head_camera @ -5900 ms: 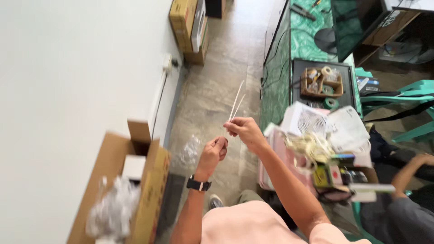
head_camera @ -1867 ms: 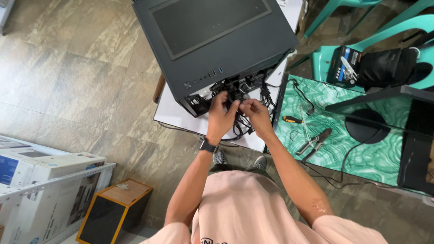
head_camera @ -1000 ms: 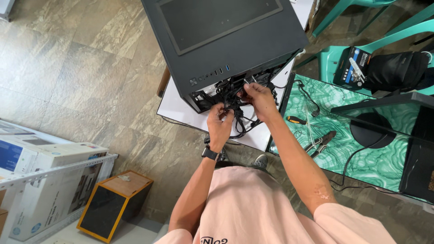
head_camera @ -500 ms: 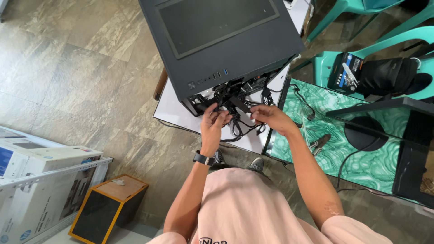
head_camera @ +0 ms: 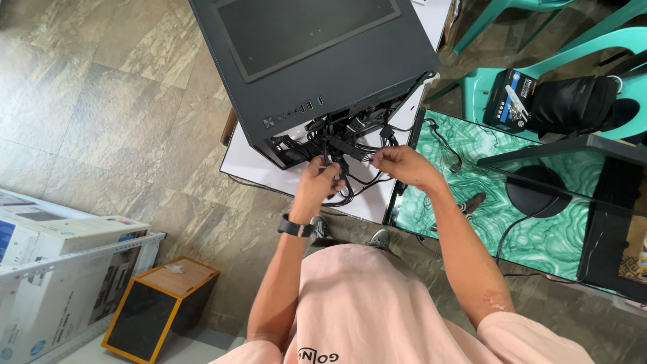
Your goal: The person picks up a bundle of black cables and zip ties, then routes and arranges the cables inside an open desktop computer case on a work table, threading them through the case and adjusting the bundle while working around the components.
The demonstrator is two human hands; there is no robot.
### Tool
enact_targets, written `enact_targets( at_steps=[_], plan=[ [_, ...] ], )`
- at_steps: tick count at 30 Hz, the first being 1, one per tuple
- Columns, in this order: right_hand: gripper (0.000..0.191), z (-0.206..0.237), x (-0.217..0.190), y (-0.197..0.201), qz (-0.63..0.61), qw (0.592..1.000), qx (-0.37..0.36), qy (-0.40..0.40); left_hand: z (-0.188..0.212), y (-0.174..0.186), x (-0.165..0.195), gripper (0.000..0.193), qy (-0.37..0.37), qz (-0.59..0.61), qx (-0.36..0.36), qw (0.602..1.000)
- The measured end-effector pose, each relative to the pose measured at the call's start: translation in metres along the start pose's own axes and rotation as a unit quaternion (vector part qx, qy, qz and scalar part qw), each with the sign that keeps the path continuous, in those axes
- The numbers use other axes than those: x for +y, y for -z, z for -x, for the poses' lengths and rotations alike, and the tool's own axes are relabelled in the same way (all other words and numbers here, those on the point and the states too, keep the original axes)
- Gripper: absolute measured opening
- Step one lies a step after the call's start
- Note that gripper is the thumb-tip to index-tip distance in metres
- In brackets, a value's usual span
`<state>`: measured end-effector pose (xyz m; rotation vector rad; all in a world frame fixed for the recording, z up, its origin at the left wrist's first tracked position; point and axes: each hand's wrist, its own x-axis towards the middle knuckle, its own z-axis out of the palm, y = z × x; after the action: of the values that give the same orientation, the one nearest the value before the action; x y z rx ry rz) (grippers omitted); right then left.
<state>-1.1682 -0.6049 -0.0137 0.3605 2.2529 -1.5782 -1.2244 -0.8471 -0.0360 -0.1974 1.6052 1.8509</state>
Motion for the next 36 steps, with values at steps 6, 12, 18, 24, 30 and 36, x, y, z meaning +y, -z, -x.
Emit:
enact_targets(
  at_steps=[6,12,18,24,30,36],
  plan=[
    [0.014,0.011,0.009,0.046,0.008,1.000,0.015,-0.006,-0.009,0.023,-0.004,0.021,-0.094,-0.125,0.009,0.988],
    [0.014,0.009,0.045,0.063,-0.041,0.998,-0.021,-0.037,-0.039,0.037,-0.055,0.030,-0.122,0.234,0.138,0.955],
    [0.020,0.002,0.070,0.028,-0.068,0.991,-0.107,-0.037,-0.064,0.021,-0.123,0.035,-0.118,0.121,0.059,0.984],
    [0.018,0.011,0.087,0.013,-0.073,0.996,-0.034,-0.026,-0.051,-0.022,-0.124,0.036,-0.125,0.042,0.068,0.989],
    [0.012,-0.006,0.095,0.025,0.056,0.963,0.234,0.121,-0.026,-0.050,-0.097,0.034,-0.120,0.020,0.162,0.979],
    [0.011,-0.015,0.077,-0.010,-0.085,0.972,0.129,0.180,-0.015,-0.044,-0.093,0.029,-0.098,0.050,0.177,0.978]
  ],
)
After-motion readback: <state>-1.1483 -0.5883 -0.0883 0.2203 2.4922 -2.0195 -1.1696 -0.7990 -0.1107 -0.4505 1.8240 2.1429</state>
